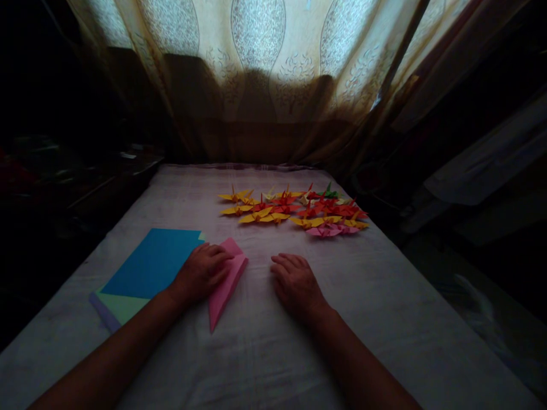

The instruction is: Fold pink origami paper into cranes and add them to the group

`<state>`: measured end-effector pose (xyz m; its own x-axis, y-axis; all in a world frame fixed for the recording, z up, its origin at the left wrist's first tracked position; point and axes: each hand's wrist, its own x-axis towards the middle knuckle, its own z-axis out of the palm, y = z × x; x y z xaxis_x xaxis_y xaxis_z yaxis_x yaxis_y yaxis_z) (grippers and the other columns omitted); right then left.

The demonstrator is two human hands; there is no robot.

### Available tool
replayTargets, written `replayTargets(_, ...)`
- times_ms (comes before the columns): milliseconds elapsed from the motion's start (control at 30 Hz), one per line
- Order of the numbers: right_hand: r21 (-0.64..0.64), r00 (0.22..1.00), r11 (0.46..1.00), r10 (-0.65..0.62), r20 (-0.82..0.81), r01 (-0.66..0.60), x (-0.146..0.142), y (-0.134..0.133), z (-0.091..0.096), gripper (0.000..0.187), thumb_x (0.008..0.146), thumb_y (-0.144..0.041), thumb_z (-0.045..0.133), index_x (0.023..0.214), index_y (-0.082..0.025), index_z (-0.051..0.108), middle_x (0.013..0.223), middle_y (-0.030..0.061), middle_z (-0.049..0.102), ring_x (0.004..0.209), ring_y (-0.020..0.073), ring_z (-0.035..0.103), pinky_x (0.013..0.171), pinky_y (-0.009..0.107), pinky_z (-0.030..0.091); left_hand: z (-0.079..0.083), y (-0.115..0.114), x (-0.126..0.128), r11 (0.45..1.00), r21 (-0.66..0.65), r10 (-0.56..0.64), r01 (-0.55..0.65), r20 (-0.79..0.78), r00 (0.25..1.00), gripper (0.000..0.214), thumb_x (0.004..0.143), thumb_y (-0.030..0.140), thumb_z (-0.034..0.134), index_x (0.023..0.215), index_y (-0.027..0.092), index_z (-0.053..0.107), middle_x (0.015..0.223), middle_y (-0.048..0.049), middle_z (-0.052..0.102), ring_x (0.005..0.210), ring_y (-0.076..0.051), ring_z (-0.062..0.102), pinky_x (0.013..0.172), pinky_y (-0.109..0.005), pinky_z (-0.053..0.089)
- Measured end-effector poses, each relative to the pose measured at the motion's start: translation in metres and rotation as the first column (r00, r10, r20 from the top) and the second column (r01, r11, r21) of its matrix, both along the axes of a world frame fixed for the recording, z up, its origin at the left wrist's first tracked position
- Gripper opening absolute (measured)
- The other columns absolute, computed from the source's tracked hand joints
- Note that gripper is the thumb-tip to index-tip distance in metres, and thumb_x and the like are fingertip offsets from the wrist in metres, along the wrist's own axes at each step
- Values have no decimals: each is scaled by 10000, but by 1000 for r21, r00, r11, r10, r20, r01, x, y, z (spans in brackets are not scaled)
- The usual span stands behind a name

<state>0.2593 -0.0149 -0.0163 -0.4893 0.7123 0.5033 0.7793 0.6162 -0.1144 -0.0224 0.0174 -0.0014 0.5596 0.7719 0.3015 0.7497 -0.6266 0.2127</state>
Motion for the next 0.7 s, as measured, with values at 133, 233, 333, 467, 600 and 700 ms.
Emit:
replayTargets(133, 189, 998, 982, 25, -57, -14, -27, -5, 5, 377, 865, -72, 512, 1177, -245, 634, 1301, 97, 612, 1201, 232, 520, 988, 396, 405, -4, -6, 4, 1000, 22, -18, 18, 5, 1000, 209, 898, 246, 544, 1036, 204, 696, 986, -84, 667, 879, -223, 609, 828, -395, 466)
replayTargets(233, 264, 991, 955, 134, 23, -135, -50, -2, 3, 357, 905, -125, 552, 1213, -292, 617, 1391, 82, 549, 1297, 233, 447, 1013, 388, 369, -6, -8, 12, 999, 50, 0, -3, 63, 998, 213, 889, 229, 545, 1038, 186, 692, 936, -86, 671, 856, -222, 617, 793, -376, 467)
replayTargets(333, 309, 984, 934, 169, 54, -178, -55, 2, -3, 129, 922, -172, 570, 908, -237, 681, 1333, 72, 601, 1281, 222, 463, 1000, 367, 362, -7, -12, 15, 998, 37, 54, -58, 106, 993, 220, 897, 237, 523, 1031, 193, 692, 920, -77, 680, 848, -220, 628, 803, -386, 464)
replayTargets(467, 258, 995, 964, 52, 81, -71, -30, 1, -12, 143, 909, -193, 608, 784, -220, 670, 1227, 68, 672, 1149, 230, 561, 919, 363, 396, -10, -17, 7, 992, -10, 122, -122, 196, 973, 271, 888, 225, 486, 1084, 195, 671, 956, -73, 691, 881, -210, 647, 849, -383, 476)
replayTargets(600, 53, 997, 998, -41, 69, 37, -9, -7, -14, 111, 885, -190, 650, 945, -263, 708, 1047, 32, 735, 931, 191, 635, 811, 321, 428, -11, -19, 2, 995, -31, 98, -93, 220, 971, 264, 885, 244, 467, 1036, 200, 679, 962, -74, 713, 915, -214, 659, 898, -395, 488)
replayTargets(700, -52, 995, 995, -86, 56, 89, -10, -11, -11, 123, 879, -208, 659, 970, -268, 716, 1047, 31, 735, 905, 191, 646, 784, 315, 442, -13, -26, 0, 996, -60, 82, -72, 177, 981, 263, 905, 280, 461, 1039, 221, 680, 994, -64, 737, 935, -216, 674, 1005, -455, 442)
